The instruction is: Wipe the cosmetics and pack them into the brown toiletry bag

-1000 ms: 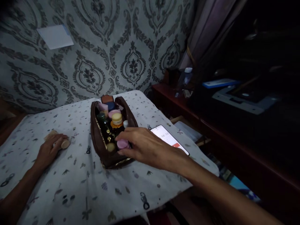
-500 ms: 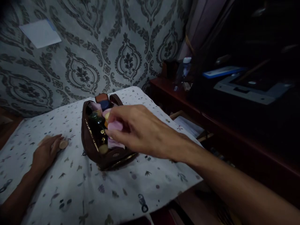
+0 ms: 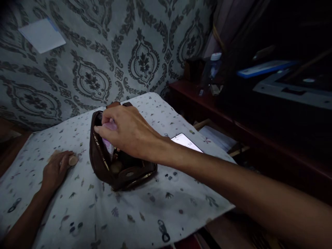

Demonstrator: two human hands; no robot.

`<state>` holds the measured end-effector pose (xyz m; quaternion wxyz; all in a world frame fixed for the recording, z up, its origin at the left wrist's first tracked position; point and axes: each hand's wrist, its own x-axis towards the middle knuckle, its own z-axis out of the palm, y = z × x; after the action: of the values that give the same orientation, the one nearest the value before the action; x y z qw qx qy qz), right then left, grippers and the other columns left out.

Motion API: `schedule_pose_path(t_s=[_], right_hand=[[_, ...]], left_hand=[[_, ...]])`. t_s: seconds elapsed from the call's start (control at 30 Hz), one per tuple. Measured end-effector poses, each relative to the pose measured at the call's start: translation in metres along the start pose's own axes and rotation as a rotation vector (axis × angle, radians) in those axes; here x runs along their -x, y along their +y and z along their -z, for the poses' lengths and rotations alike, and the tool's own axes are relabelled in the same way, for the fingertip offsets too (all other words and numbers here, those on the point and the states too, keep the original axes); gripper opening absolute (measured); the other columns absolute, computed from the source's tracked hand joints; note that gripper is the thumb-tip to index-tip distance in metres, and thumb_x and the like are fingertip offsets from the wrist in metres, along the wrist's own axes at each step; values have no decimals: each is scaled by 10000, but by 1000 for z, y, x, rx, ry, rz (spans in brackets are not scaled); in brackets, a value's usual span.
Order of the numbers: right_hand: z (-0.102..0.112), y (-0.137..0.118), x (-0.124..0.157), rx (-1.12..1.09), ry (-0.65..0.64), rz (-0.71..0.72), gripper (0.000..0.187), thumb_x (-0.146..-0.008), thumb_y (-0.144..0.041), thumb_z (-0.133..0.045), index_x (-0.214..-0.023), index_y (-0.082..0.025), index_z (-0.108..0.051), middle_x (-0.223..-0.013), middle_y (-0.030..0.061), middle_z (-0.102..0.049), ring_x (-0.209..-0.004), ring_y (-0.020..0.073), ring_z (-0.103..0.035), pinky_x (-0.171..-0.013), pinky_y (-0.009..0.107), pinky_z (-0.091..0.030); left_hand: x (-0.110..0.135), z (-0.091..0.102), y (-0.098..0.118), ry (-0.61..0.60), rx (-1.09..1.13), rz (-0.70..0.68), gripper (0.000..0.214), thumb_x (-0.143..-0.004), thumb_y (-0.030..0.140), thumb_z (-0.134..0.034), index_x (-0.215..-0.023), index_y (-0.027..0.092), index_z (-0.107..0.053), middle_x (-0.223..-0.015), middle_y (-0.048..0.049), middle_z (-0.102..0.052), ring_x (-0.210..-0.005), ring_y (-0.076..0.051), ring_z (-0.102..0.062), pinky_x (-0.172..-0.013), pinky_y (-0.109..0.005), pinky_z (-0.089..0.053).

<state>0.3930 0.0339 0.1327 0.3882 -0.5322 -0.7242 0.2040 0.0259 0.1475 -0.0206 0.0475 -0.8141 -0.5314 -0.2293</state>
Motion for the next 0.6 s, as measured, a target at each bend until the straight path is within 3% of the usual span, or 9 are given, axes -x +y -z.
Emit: schedule_pose_path(t_s=[0.17, 0.3, 0.43, 0.6], right_hand=[[-13, 1, -8, 61, -200, -41, 192, -895, -231, -572, -775, -137, -688, -667, 0, -609, -682, 123, -585, -637, 231, -360], [-20, 9, -8, 90, -327, 6, 202, -904, -179, -517, -886, -126, -711, -616, 2, -605, -640, 128, -576, -633, 239, -367], [-19, 10, -7, 91, -275, 46, 196, -879, -142, -521, -880, -127, -716, -659, 5, -622, -648, 125, -573, -643, 246, -366], [-6, -1, 3, 6, -73, 13, 203, -873, -123, -509, -846, -126, -710, -658, -10, -605, -631, 110, -546, -628, 245, -355]], left_hand=[[1, -1, 0, 22, 18, -2, 471, -960, 498, -267, -1009, 201, -629, -1091, -108, -689, -1081, -276, -620, -1002, -430, -464], [2, 0, 0, 11, 13, 0, 486, -962, 501, -266, -1027, 189, -632, -1108, -115, -686, -1096, -286, -615, -1004, -440, -461], [3, 0, 0, 2, 12, 0, 510, -966, 505, -258, -1040, 170, -636, -1133, -132, -680, -1111, -299, -608, -996, -444, -465], [3, -1, -4, 1, 17, -11, 532, -967, 513, -255, -1038, 156, -642, -1118, -136, -688, -1097, -285, -614, -993, -422, -466]])
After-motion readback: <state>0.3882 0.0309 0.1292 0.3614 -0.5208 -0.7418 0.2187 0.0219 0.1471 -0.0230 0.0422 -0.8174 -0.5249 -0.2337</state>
